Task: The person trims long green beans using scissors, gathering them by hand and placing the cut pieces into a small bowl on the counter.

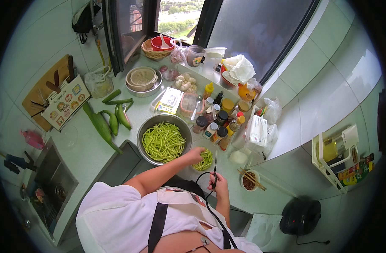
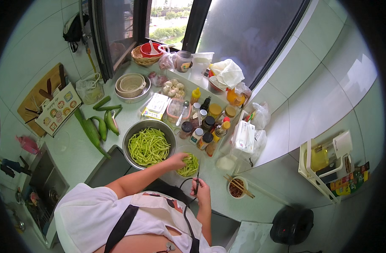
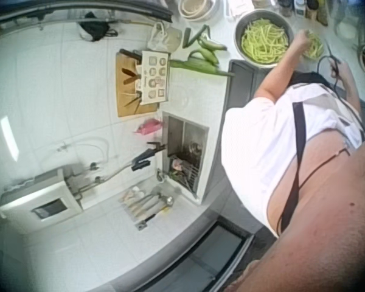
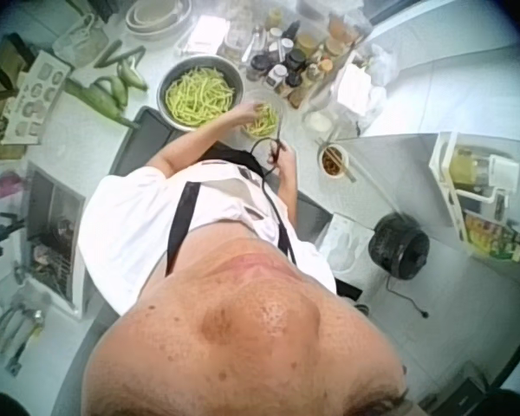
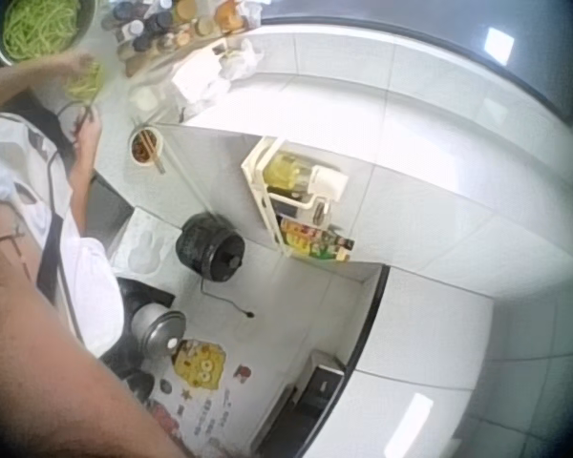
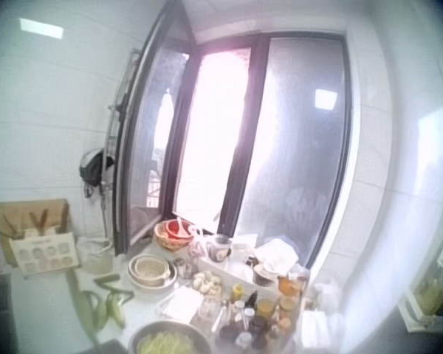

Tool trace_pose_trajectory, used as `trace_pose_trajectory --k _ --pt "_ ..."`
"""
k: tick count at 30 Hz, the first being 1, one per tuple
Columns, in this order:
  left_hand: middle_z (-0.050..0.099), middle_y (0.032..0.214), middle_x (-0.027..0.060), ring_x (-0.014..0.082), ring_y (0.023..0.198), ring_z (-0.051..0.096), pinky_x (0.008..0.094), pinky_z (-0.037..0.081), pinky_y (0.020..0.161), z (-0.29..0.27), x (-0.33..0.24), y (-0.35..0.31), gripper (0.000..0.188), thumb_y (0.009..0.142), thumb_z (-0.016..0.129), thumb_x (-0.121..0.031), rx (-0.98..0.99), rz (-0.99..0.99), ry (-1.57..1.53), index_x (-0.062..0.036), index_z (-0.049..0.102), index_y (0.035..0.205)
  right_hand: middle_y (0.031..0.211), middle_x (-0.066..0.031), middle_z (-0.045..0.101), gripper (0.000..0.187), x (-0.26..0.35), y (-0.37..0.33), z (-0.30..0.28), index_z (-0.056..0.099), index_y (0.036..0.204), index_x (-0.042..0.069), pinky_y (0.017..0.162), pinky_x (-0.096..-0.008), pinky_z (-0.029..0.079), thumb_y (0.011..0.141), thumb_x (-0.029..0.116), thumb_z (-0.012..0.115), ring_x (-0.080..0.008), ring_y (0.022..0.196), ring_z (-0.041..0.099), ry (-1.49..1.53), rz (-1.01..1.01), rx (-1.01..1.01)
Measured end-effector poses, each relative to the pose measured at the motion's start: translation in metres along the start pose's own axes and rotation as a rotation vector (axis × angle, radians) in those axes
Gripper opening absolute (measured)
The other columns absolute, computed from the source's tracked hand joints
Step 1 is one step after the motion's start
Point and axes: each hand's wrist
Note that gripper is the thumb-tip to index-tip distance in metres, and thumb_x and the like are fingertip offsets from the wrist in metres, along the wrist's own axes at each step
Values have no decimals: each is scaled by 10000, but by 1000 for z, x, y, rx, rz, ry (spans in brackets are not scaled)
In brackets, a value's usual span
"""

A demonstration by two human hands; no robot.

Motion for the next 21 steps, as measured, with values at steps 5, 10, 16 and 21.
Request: trace_pose_trajectory --k 5,10,16,21 --pt "544 975 241 367 909 523 384 434 740 0 3 2 431 683 471 45 -111 179 334 -3 480 1111 622 -23 520 246 2 3 -2 538 1004 54 426 -241 449 800 182 590 -90 421 482 -11 -3 -3" --pt "544 914 230 389 882 514 410 424 740 8 -2 -3 332 689 468 49 -121 258 462 2 513 1014 621 -21 519 258 2 2 -9 536 1010 53 430 -236 449 799 191 591 -86 421 483 -22 -29 -8" --pt "548 840 221 395 778 542 414 443 655 12 -1 4 134 715 497 0 -308 382 297 35 548 833 606 -17 524 267 4 -2 -10 545 1006 43 405 -202 402 788 188 600 -78 421 480 -42 -54 -28" --pt "553 651 25 148 591 546 254 432 518 -4 4 12 108 769 527 -33 -168 4 -714 -60 586 856 613 -12 524 253 7 1 -5 539 1008 47 416 -203 409 801 187 579 -70 429 486 -78 -72 24"
Point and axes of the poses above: each hand's wrist, its own y-axis towards the middle knuckle, its own z-axis out of the palm, x = y × z
